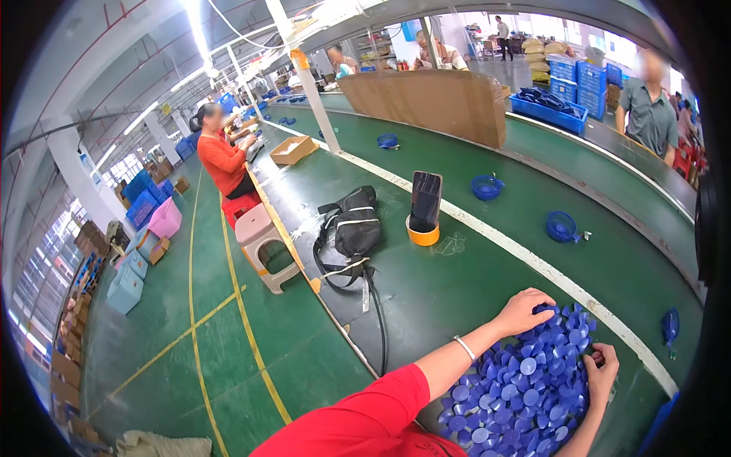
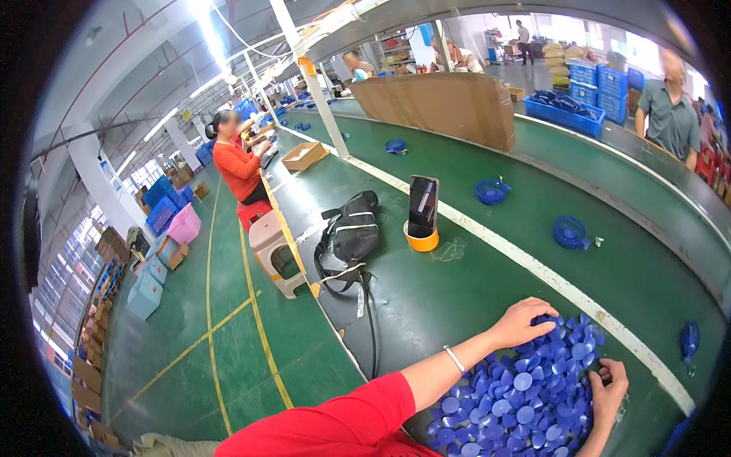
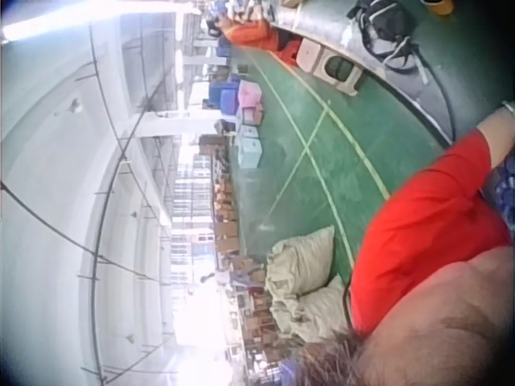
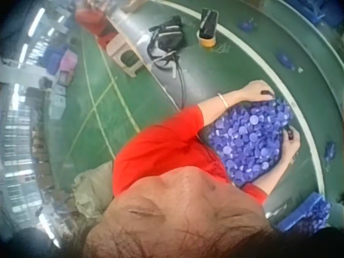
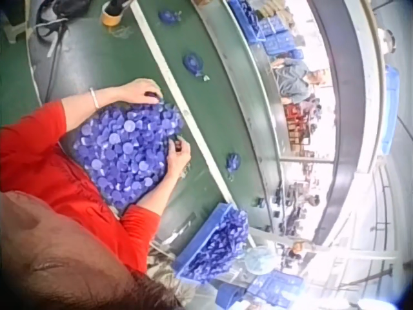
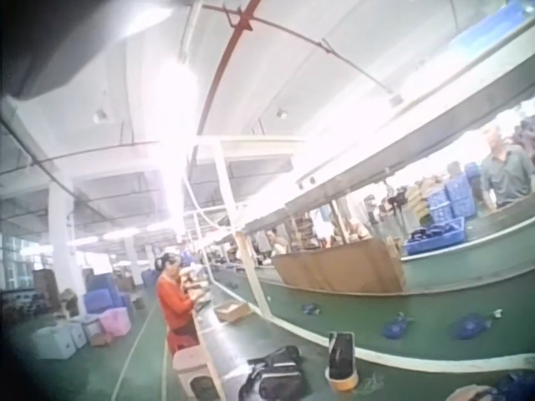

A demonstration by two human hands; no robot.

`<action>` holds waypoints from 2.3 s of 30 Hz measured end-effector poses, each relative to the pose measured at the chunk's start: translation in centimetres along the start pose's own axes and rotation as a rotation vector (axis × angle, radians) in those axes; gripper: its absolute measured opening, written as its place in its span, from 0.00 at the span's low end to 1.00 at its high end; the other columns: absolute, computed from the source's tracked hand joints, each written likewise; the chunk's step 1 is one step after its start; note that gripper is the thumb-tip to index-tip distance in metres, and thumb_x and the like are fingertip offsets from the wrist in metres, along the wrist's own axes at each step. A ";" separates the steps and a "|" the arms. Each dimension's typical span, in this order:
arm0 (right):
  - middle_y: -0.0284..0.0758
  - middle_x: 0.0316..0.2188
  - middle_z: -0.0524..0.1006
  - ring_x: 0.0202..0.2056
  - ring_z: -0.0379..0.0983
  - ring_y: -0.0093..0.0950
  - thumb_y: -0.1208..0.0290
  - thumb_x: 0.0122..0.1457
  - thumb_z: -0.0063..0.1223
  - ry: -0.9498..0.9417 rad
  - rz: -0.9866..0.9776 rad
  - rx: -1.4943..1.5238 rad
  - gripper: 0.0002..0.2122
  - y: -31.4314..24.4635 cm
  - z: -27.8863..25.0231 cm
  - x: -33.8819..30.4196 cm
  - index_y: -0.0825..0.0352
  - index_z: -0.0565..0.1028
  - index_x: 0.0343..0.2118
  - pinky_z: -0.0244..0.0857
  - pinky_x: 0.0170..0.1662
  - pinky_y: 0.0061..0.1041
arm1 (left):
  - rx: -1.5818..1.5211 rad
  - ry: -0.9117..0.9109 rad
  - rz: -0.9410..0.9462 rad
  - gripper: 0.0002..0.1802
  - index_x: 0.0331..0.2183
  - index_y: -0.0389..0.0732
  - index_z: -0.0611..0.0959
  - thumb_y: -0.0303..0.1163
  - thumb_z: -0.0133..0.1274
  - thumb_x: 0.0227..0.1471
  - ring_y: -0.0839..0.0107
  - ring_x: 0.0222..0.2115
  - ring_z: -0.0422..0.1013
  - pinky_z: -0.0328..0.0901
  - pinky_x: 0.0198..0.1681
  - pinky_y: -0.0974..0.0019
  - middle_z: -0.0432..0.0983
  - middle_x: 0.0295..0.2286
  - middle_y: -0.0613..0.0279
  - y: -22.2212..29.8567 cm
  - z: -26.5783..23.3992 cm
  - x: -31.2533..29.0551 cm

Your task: The person assembles mini fans by picking up fan casings from a conveyor belt and attaching fan blades to each casing by hand.

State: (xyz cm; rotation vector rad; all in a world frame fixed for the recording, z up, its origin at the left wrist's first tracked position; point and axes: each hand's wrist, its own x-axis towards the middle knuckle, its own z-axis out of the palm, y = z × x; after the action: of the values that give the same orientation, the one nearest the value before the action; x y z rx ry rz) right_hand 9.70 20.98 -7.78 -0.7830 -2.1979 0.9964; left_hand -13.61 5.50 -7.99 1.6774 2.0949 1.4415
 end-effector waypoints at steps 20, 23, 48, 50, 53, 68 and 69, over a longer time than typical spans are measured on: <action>0.39 0.25 0.68 0.27 0.68 0.31 0.83 0.43 0.48 -0.008 -0.152 -0.362 0.13 0.5 -4.5 -0.7 0.72 0.73 0.35 0.63 0.33 0.25 | -0.068 0.004 0.055 0.14 0.39 0.42 0.77 0.34 0.49 0.48 0.58 0.41 0.68 0.62 0.46 0.60 0.73 0.38 0.57 0.3 0.6 0.1; 0.40 0.28 0.68 0.26 0.67 0.31 0.82 0.41 0.51 -0.126 -0.002 -0.278 0.19 -2.5 -3.2 0.0 0.70 0.72 0.40 0.63 0.32 0.26 | -0.050 -0.053 -0.011 0.17 0.43 0.44 0.76 0.36 0.46 0.51 0.58 0.44 0.67 0.61 0.49 0.60 0.72 0.41 0.56 0.0 -0.7 -0.4; 0.42 0.30 0.67 0.31 0.68 0.41 0.80 0.40 0.56 0.195 -0.046 -0.415 0.16 -1.4 -0.2 0.4 0.69 0.72 0.37 0.63 0.35 0.34 | 0.122 0.067 -0.799 0.15 0.27 0.34 0.81 0.37 0.49 0.46 0.61 0.22 0.75 0.70 0.30 0.61 0.77 0.23 0.51 -2.5 9.2 18.8; 0.39 0.29 0.66 0.29 0.67 0.35 0.80 0.40 0.56 0.163 0.125 -0.197 0.16 -1.2 -0.4 0.5 0.69 0.72 0.36 0.63 0.33 0.27 | -0.009 -0.001 -0.832 0.14 0.28 0.32 0.79 0.34 0.47 0.47 0.63 0.18 0.75 0.70 0.25 0.62 0.77 0.21 0.51 -3.0 8.9 18.4; 0.29 0.25 0.66 0.25 0.62 0.22 0.78 0.45 0.55 0.212 0.173 0.092 0.13 1.7 -0.4 0.6 0.70 0.72 0.36 0.59 0.29 0.19 | -0.146 -0.036 -0.816 0.11 0.30 0.29 0.75 0.29 0.45 0.48 0.65 0.15 0.74 0.69 0.17 0.65 0.76 0.19 0.50 -2.0 8.9 18.0; 0.38 0.31 0.68 0.31 0.65 0.30 0.80 0.46 0.52 0.425 -0.267 -0.065 0.17 -4.4 -1.3 0.2 0.73 0.70 0.42 0.60 0.37 0.26 | -0.184 0.311 -0.283 0.15 0.29 0.32 0.77 0.35 0.49 0.43 0.54 0.32 0.72 0.65 0.36 0.58 0.75 0.28 0.46 3.0 5.1 11.8; 0.38 0.31 0.68 0.31 0.65 0.30 0.80 0.46 0.52 0.427 -0.266 -0.067 0.17 -5.4 -1.5 -0.2 0.73 0.70 0.42 0.60 0.37 0.26 | -0.218 0.264 -0.268 0.15 0.25 0.31 0.77 0.36 0.48 0.42 0.56 0.30 0.72 0.64 0.34 0.59 0.74 0.26 0.45 4.3 5.6 11.0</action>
State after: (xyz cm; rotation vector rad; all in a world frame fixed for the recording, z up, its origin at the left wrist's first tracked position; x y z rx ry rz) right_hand 9.47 18.61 -2.73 -0.6409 -1.9056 0.5651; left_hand -11.55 17.45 -3.08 1.1339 2.0922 1.8002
